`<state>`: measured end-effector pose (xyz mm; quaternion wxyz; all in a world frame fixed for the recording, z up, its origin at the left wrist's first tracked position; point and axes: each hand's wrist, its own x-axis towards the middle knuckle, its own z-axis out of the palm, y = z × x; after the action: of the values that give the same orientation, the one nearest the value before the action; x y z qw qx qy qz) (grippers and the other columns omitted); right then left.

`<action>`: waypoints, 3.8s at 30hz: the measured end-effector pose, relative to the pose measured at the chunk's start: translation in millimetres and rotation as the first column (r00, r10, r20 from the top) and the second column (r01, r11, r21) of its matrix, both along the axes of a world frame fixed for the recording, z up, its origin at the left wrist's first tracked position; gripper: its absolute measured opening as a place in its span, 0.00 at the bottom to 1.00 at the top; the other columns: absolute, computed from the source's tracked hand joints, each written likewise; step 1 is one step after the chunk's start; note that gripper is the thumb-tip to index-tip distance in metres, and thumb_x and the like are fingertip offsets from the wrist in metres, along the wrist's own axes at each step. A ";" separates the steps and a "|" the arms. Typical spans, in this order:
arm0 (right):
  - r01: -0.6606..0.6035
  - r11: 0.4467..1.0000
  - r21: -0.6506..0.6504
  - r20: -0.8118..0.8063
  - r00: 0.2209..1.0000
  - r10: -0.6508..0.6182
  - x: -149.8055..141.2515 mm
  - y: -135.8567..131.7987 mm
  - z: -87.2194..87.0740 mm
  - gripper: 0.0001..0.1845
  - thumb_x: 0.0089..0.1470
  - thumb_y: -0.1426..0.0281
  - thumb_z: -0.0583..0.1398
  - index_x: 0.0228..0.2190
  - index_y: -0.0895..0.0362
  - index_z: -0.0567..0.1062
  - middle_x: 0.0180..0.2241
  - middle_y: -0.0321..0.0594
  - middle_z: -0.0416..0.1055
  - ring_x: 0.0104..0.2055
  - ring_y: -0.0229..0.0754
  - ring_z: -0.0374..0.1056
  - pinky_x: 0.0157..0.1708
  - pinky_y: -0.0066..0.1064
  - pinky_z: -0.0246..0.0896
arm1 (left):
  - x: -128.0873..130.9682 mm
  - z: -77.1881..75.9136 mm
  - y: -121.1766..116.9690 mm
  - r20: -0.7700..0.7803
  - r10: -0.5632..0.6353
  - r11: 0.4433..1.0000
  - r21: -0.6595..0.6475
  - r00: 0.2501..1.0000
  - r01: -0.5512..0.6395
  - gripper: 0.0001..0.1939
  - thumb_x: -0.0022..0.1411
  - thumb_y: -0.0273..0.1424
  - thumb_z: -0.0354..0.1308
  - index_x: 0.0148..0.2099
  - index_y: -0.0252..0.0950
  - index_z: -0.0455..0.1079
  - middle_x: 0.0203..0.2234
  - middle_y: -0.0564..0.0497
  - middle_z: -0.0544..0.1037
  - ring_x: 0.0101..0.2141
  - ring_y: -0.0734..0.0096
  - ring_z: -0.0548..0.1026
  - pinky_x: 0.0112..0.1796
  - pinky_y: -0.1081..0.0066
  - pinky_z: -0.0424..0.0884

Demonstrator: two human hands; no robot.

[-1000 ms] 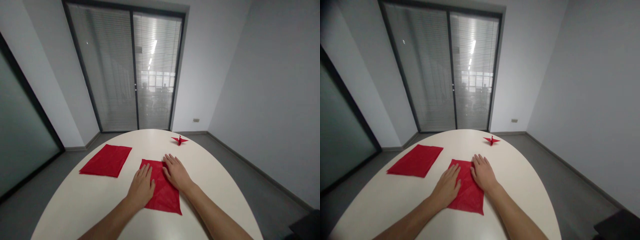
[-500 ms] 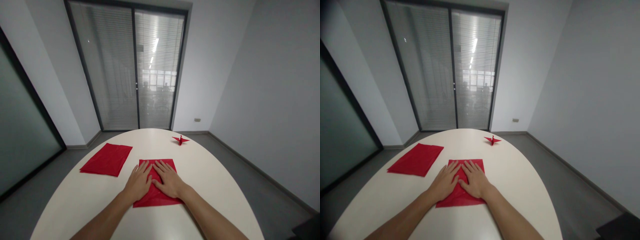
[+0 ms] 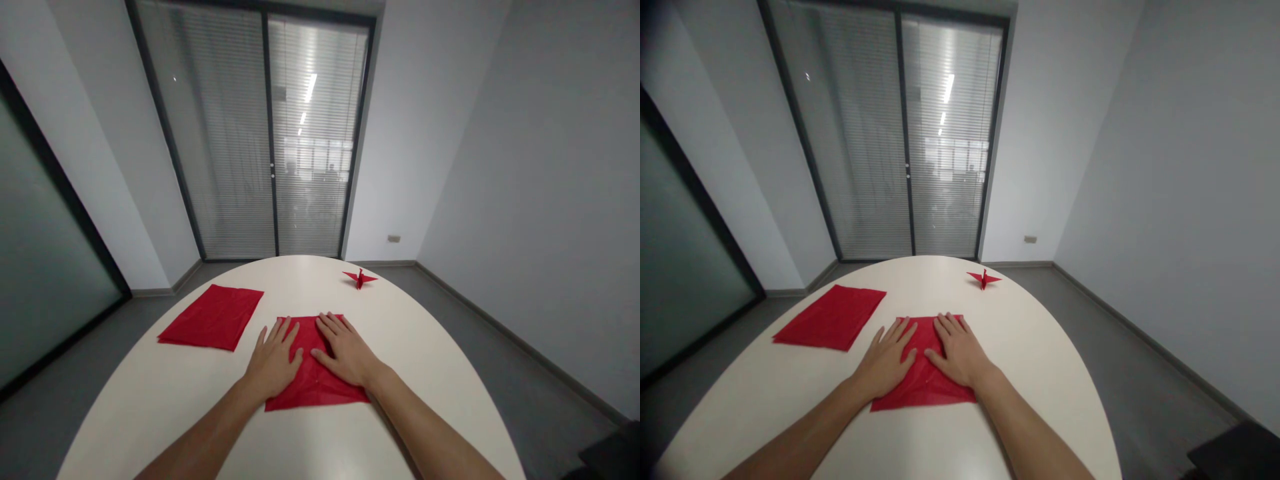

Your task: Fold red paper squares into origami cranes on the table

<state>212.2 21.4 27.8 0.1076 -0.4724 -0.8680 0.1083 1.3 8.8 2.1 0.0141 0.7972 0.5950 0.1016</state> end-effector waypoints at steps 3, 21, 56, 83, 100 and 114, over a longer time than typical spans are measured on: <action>-0.098 0.992 -0.078 -0.007 0.995 0.098 -7.5 -9.4 2.0 0.45 0.62 0.44 0.48 0.68 0.59 0.51 0.70 0.47 0.43 0.72 0.54 0.37 0.70 0.48 0.33 | -2.6 -3.2 2.0 -0.009 0.002 1.000 0.012 1.000 -0.002 0.30 0.68 0.37 0.46 0.70 0.38 0.55 0.69 0.44 0.54 0.68 0.54 0.52 0.65 0.45 0.49; -0.085 0.991 -0.107 0.006 0.996 0.086 -2.9 0.5 -3.1 0.49 0.57 0.40 0.51 0.69 0.56 0.49 0.71 0.46 0.39 0.73 0.58 0.33 0.69 0.52 0.30 | -1.0 -3.4 4.2 0.031 -0.062 0.998 -0.005 0.998 0.062 0.31 0.66 0.35 0.47 0.70 0.32 0.55 0.68 0.39 0.55 0.68 0.52 0.52 0.65 0.49 0.50; -0.002 0.990 -0.140 0.022 1.000 0.006 0.7 -2.7 -0.8 0.54 0.53 0.37 0.52 0.69 0.56 0.47 0.71 0.45 0.38 0.73 0.58 0.30 0.69 0.51 0.26 | -6.9 -3.2 8.4 0.110 -0.089 0.989 0.127 0.990 0.074 0.28 0.66 0.30 0.46 0.67 0.31 0.58 0.65 0.40 0.64 0.64 0.59 0.62 0.65 0.52 0.51; -0.076 0.995 0.065 -0.075 0.994 0.081 5.4 4.3 -1.0 0.36 0.61 0.50 0.55 0.62 0.58 0.66 0.64 0.48 0.61 0.66 0.53 0.55 0.66 0.43 0.46 | -9.7 0.4 4.3 0.189 -0.148 0.982 0.147 0.971 0.122 0.21 0.67 0.33 0.52 0.60 0.35 0.66 0.58 0.43 0.73 0.59 0.57 0.69 0.63 0.52 0.57; -0.152 0.988 0.017 -0.123 0.981 0.153 20.4 9.6 -2.2 0.40 0.55 0.47 0.60 0.62 0.57 0.67 0.64 0.52 0.60 0.68 0.61 0.52 0.66 0.56 0.45 | -9.6 -0.6 1.5 0.252 -0.295 0.954 0.135 0.922 0.268 0.18 0.64 0.42 0.58 0.52 0.38 0.72 0.60 0.41 0.71 0.61 0.48 0.66 0.61 0.46 0.62; -0.172 0.985 -0.019 -0.166 0.972 0.166 33.1 10.7 12.9 0.34 0.58 0.50 0.60 0.58 0.59 0.72 0.62 0.55 0.64 0.65 0.59 0.58 0.64 0.50 0.52 | -10.8 12.4 -1.6 0.311 -0.324 0.945 0.154 0.894 0.289 0.15 0.57 0.26 0.58 0.48 0.39 0.74 0.50 0.47 0.79 0.54 0.57 0.74 0.56 0.58 0.69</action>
<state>245.3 32.1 40.6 0.1612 -0.3880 -0.8915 0.1698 -9.6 7.3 14.5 0.0885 0.8521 0.4448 0.2614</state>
